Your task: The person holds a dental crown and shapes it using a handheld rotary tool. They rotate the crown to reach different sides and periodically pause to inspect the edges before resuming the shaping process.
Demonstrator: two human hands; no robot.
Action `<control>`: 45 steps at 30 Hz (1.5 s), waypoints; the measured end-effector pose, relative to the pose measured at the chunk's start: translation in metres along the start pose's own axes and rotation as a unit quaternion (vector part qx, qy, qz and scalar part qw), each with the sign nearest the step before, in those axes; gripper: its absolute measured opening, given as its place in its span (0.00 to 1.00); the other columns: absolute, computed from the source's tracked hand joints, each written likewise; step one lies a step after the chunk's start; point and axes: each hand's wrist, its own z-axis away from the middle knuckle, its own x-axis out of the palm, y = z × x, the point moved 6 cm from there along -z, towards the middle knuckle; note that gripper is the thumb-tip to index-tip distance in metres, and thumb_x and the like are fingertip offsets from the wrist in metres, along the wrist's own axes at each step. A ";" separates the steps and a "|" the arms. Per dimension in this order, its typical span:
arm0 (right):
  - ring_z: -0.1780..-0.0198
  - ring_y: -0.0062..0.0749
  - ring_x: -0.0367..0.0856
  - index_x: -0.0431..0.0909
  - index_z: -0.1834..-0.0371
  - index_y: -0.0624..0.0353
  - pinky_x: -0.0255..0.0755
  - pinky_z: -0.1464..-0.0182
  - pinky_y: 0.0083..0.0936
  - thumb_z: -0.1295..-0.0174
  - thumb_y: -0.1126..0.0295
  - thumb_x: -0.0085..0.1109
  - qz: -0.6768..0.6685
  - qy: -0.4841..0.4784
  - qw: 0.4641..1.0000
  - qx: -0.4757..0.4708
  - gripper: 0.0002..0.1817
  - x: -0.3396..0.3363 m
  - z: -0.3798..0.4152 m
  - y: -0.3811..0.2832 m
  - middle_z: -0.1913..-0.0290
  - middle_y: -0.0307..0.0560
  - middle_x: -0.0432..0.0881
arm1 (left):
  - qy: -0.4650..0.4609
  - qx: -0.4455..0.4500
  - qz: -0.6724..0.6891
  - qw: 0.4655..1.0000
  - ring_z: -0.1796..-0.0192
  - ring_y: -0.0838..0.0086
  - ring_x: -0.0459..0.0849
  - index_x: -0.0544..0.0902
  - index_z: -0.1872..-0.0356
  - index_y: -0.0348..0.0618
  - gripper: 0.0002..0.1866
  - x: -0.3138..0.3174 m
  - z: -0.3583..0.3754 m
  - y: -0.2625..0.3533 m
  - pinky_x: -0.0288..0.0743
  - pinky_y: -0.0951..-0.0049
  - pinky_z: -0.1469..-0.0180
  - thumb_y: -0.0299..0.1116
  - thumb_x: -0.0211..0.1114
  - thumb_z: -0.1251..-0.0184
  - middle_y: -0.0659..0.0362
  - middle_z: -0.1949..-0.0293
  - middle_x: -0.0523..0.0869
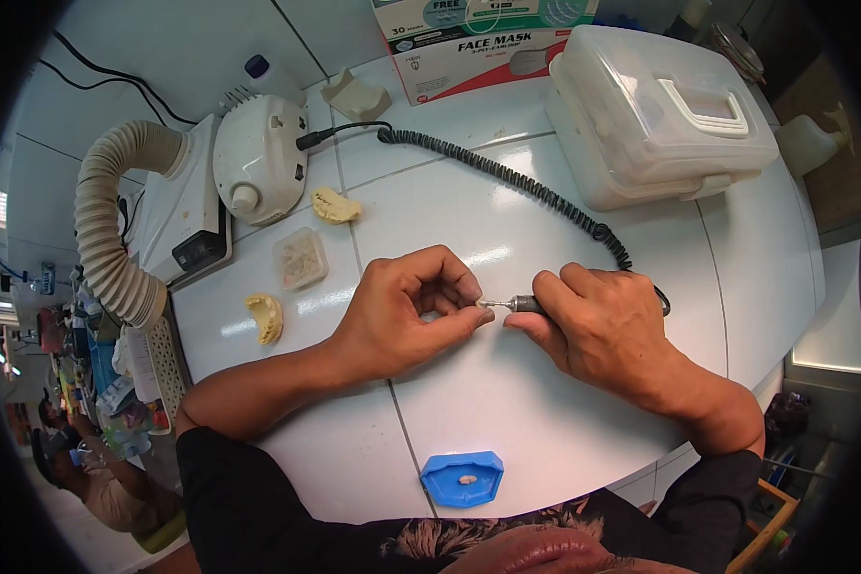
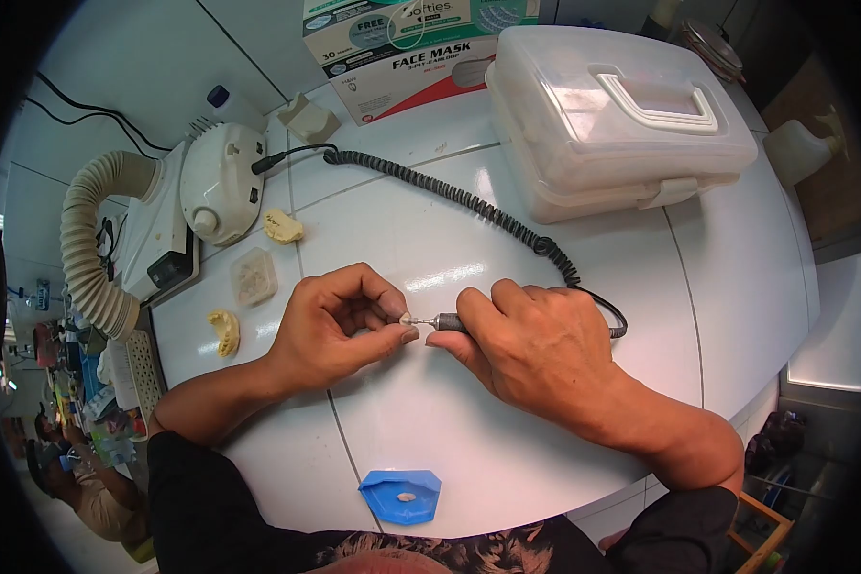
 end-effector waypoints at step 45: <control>0.81 0.37 0.82 0.80 0.68 0.55 0.71 0.80 0.36 0.23 0.46 0.72 -0.019 0.000 0.999 0.027 0.24 0.000 0.000 0.004 0.79 0.42 0.79 | 0.004 0.018 0.025 1.000 0.48 0.79 0.91 0.85 0.49 0.34 0.10 0.000 0.000 -0.002 0.89 0.77 0.47 0.19 0.77 0.26 0.57 0.51 0.90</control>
